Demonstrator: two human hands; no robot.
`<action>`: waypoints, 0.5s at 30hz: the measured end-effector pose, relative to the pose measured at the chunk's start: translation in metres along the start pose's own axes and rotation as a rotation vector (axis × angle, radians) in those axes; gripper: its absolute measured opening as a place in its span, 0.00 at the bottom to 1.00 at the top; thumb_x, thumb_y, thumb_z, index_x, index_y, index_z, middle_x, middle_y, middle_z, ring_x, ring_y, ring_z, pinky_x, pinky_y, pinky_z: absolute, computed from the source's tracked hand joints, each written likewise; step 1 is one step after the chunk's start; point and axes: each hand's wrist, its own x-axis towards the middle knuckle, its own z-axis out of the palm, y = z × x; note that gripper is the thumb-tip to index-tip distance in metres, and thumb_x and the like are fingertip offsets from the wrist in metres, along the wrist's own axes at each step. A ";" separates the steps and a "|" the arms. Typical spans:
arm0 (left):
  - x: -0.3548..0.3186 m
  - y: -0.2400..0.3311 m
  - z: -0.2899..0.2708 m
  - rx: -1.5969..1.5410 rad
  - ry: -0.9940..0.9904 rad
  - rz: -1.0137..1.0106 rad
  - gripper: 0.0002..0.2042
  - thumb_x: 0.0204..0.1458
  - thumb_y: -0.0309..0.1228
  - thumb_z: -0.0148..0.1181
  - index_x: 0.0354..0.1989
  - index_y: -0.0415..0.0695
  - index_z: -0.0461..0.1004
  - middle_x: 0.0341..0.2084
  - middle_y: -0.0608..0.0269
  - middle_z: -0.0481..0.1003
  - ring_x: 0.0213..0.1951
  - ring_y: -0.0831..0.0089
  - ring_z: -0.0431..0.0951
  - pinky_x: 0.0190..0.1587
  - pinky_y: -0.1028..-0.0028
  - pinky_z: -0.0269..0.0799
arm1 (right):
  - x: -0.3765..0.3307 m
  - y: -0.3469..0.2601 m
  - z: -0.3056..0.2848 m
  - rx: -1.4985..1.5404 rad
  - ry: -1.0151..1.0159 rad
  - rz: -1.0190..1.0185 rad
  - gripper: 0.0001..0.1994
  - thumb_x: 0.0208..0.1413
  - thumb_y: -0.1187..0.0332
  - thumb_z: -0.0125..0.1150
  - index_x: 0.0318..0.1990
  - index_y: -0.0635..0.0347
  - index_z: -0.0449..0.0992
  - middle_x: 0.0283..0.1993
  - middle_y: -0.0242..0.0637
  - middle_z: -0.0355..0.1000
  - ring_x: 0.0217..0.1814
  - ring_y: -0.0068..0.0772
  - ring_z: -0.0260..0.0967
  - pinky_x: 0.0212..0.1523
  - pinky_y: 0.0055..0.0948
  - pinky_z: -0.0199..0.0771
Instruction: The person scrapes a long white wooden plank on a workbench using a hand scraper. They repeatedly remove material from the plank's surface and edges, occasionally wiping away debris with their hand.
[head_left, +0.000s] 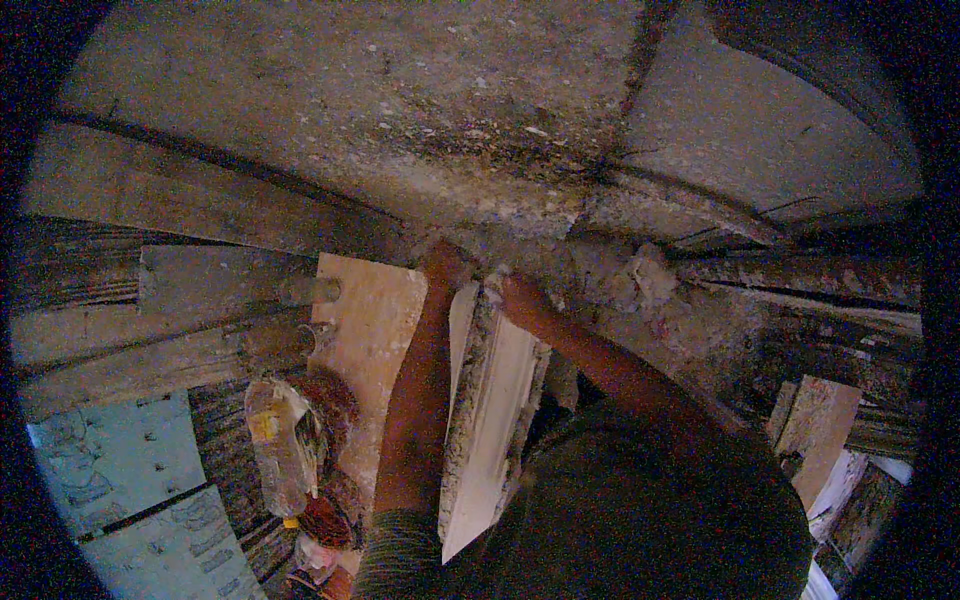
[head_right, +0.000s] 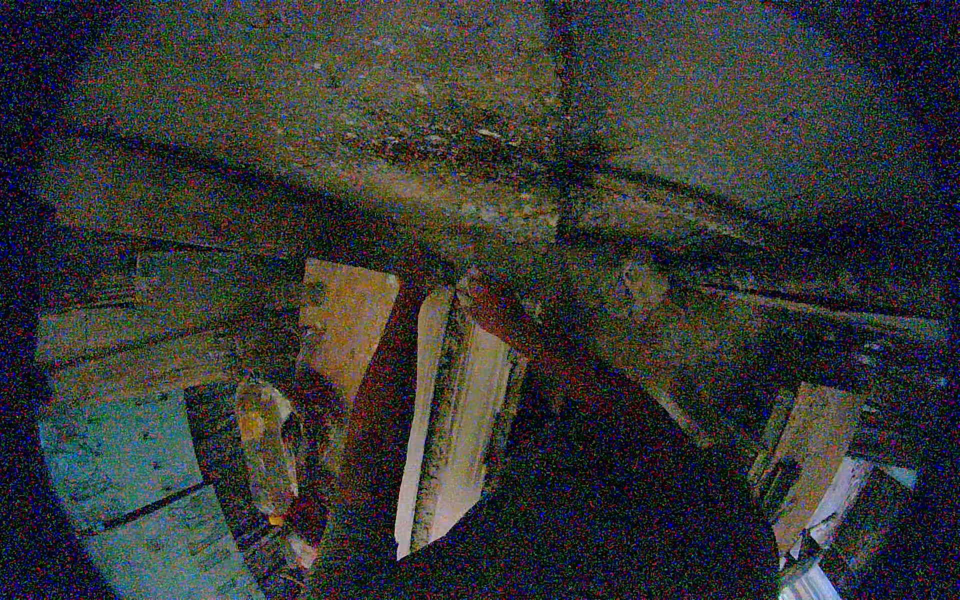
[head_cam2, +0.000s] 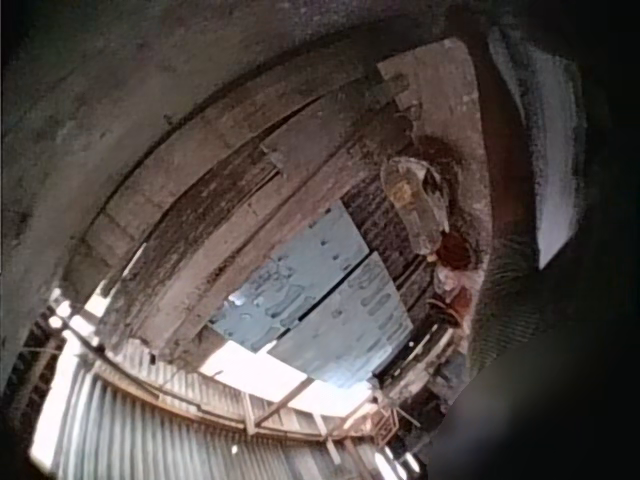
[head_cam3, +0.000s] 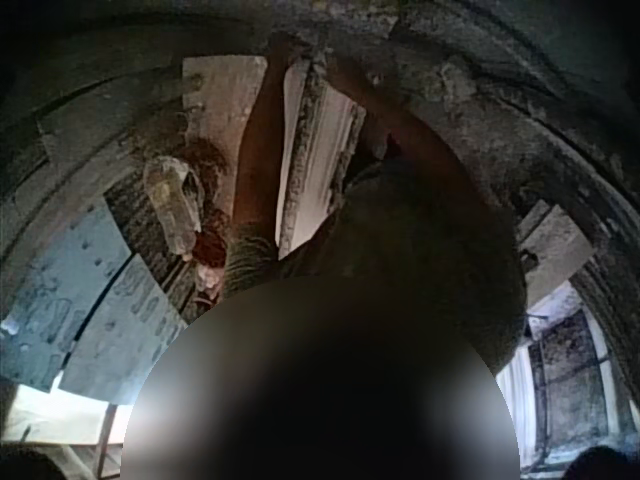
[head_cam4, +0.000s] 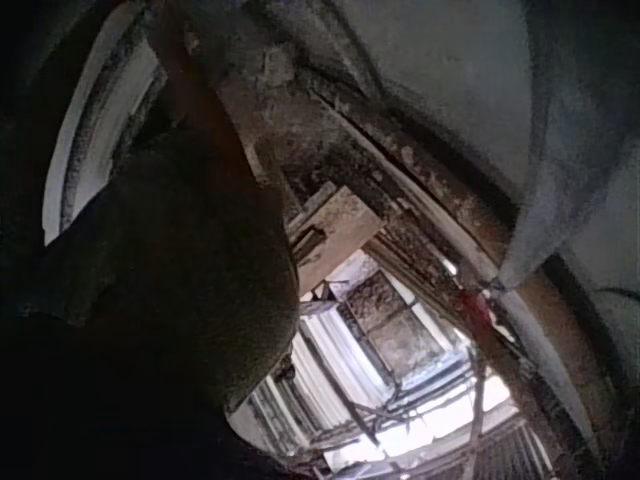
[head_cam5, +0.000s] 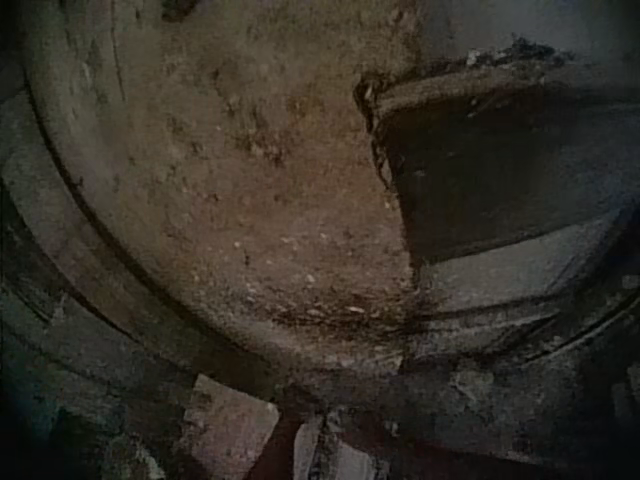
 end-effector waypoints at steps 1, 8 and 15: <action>0.002 0.000 0.003 -0.124 0.072 0.032 0.35 0.43 0.57 0.62 0.55 0.45 0.73 0.54 0.49 0.71 0.56 0.50 0.71 0.58 0.54 0.67 | 0.010 0.005 -0.003 0.041 -0.026 0.014 0.16 0.51 0.60 0.65 0.42 0.62 0.77 0.39 0.52 0.76 0.41 0.56 0.74 0.43 0.48 0.76; 0.007 0.011 0.044 0.045 0.498 0.063 0.33 0.47 0.57 0.59 0.56 0.48 0.72 0.59 0.48 0.67 0.63 0.46 0.62 0.61 0.49 0.63 | -0.026 0.057 -0.108 0.028 0.287 -0.169 0.14 0.52 0.60 0.64 0.41 0.59 0.80 0.40 0.47 0.77 0.41 0.51 0.75 0.45 0.46 0.75; 0.000 0.054 0.036 0.018 0.291 0.108 0.31 0.48 0.56 0.57 0.58 0.49 0.71 0.60 0.50 0.66 0.63 0.48 0.62 0.61 0.49 0.62 | -0.069 0.060 -0.162 0.193 -0.094 0.114 0.16 0.51 0.56 0.66 0.39 0.58 0.81 0.38 0.44 0.78 0.42 0.48 0.76 0.45 0.44 0.75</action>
